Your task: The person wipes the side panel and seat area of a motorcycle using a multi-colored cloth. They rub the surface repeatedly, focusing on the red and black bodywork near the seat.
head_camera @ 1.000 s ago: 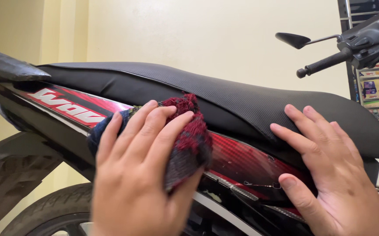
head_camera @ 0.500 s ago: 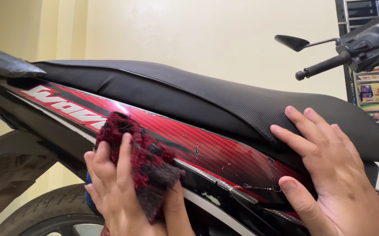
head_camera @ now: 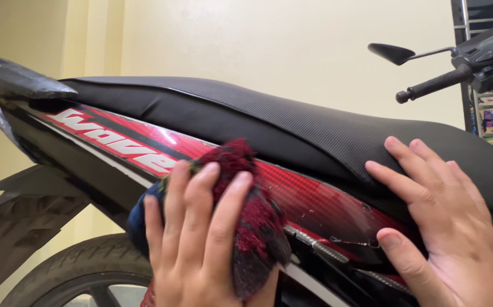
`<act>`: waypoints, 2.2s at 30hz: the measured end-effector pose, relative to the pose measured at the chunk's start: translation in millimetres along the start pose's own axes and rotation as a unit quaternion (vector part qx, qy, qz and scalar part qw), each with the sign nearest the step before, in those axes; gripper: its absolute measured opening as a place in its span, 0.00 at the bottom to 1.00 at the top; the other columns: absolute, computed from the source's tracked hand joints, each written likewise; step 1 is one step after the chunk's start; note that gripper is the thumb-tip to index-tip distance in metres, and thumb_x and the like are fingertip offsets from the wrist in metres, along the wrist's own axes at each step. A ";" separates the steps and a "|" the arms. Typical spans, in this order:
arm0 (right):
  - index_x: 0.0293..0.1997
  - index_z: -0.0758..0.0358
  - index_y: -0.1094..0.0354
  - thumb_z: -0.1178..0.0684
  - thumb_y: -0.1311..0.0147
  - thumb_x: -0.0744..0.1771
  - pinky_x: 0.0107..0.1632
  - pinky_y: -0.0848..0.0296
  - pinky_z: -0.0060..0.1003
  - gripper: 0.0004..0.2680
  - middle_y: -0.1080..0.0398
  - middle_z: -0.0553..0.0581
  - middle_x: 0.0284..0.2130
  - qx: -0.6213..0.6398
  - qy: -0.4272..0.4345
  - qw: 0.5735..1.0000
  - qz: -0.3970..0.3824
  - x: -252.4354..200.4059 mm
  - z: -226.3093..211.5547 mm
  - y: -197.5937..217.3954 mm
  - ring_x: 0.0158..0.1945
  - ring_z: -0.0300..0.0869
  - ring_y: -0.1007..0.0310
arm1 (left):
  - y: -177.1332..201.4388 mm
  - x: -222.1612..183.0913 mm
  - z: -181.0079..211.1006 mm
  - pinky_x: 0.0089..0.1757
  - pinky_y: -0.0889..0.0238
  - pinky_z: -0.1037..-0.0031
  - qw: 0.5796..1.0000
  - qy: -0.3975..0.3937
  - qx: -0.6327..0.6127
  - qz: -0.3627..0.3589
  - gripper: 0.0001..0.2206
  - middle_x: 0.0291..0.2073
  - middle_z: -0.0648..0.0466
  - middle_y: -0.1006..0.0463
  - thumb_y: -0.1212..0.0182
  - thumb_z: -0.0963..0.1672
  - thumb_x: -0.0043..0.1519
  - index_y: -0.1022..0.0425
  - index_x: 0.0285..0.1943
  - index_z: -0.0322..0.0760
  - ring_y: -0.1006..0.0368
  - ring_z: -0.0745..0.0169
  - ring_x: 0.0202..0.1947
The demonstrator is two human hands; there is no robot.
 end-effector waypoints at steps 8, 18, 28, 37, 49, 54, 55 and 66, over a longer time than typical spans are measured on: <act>0.86 0.53 0.34 0.36 0.58 0.73 0.91 0.58 0.70 0.28 0.40 0.62 0.92 0.017 -0.011 1.000 0.007 1.5 -6.8 1.8 0.96 0.65 0.48 | 8.9 51.7 -62.5 0.82 0.54 0.38 0.997 0.012 -0.062 0.040 0.21 0.79 0.35 0.25 0.43 0.45 0.85 0.24 0.83 0.26 0.38 0.21 0.86; 0.86 0.53 0.34 0.39 0.57 0.73 0.91 0.59 0.68 0.28 0.40 0.61 0.92 0.023 -0.021 0.999 0.008 2.2 -16.1 3.4 0.96 0.61 0.48 | 25.2 61.9 -63.6 0.78 0.46 0.41 0.984 -0.153 -0.072 -0.050 0.27 0.76 0.40 0.17 0.33 0.50 0.71 0.20 0.79 0.36 0.25 0.31 0.81; 0.87 0.53 0.36 0.36 0.59 0.74 0.90 0.61 0.71 0.28 0.42 0.63 0.93 0.025 -0.007 1.000 -0.010 1.0 -5.7 3.9 0.96 0.64 0.51 | 16.2 25.5 32.3 0.83 0.56 0.39 0.993 -0.082 -0.081 -0.010 0.29 0.77 0.49 0.17 0.33 0.56 0.69 0.20 0.79 0.47 0.26 0.37 0.85; 0.86 0.52 0.34 0.37 0.57 0.73 0.90 0.57 0.72 0.28 0.40 0.61 0.92 0.013 -0.005 1.000 0.006 0.5 -4.3 1.4 0.96 0.64 0.48 | 5.8 78.2 -122.1 0.78 0.53 0.38 0.999 -0.032 -0.013 -0.005 0.21 0.77 0.33 0.18 0.40 0.47 0.84 0.19 0.80 0.28 0.30 0.24 0.82; 0.87 0.49 0.35 0.38 0.55 0.73 0.91 0.60 0.65 0.28 0.41 0.58 0.92 0.017 -0.016 1.000 0.000 0.6 -5.7 2.4 0.96 0.58 0.50 | 24.5 74.6 -64.9 0.76 0.39 0.42 0.975 -0.194 -0.087 -0.062 0.23 0.73 0.44 0.13 0.36 0.45 0.71 0.16 0.76 0.37 0.21 0.30 0.78; 0.87 0.49 0.35 0.37 0.56 0.73 0.91 0.59 0.65 0.28 0.41 0.57 0.92 0.010 -0.016 1.000 0.000 1.2 -5.3 2.8 0.96 0.57 0.50 | 3.4 89.6 -57.4 0.69 0.45 0.41 0.999 -0.032 0.000 -0.030 0.15 0.61 0.41 0.13 0.37 0.49 0.78 0.13 0.64 0.35 0.23 0.31 0.64; 0.87 0.49 0.35 0.37 0.56 0.73 0.91 0.59 0.65 0.28 0.41 0.57 0.92 0.012 -0.017 1.000 -0.001 1.2 -5.8 3.1 0.96 0.58 0.50 | 1.2 89.3 -40.0 0.60 0.41 0.43 1.000 -0.016 0.006 -0.022 0.11 0.52 0.46 0.13 0.33 0.49 0.74 0.12 0.57 0.40 0.23 0.32 0.53; 0.87 0.50 0.35 0.38 0.55 0.73 0.91 0.60 0.67 0.28 0.41 0.59 0.92 0.010 -0.008 1.000 0.000 0.5 -3.5 3.3 0.96 0.59 0.49 | 15.7 85.5 -91.3 0.74 0.46 0.41 0.995 -0.071 -0.061 -0.043 0.19 0.72 0.39 0.15 0.38 0.47 0.79 0.16 0.76 0.34 0.25 0.29 0.76</act>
Point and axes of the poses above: each hand's wrist, its own x-axis towards the middle knuckle, its own y-axis out of the back of the hand, z = x × y, the point moved 2 cm from there along x, towards the middle knuckle
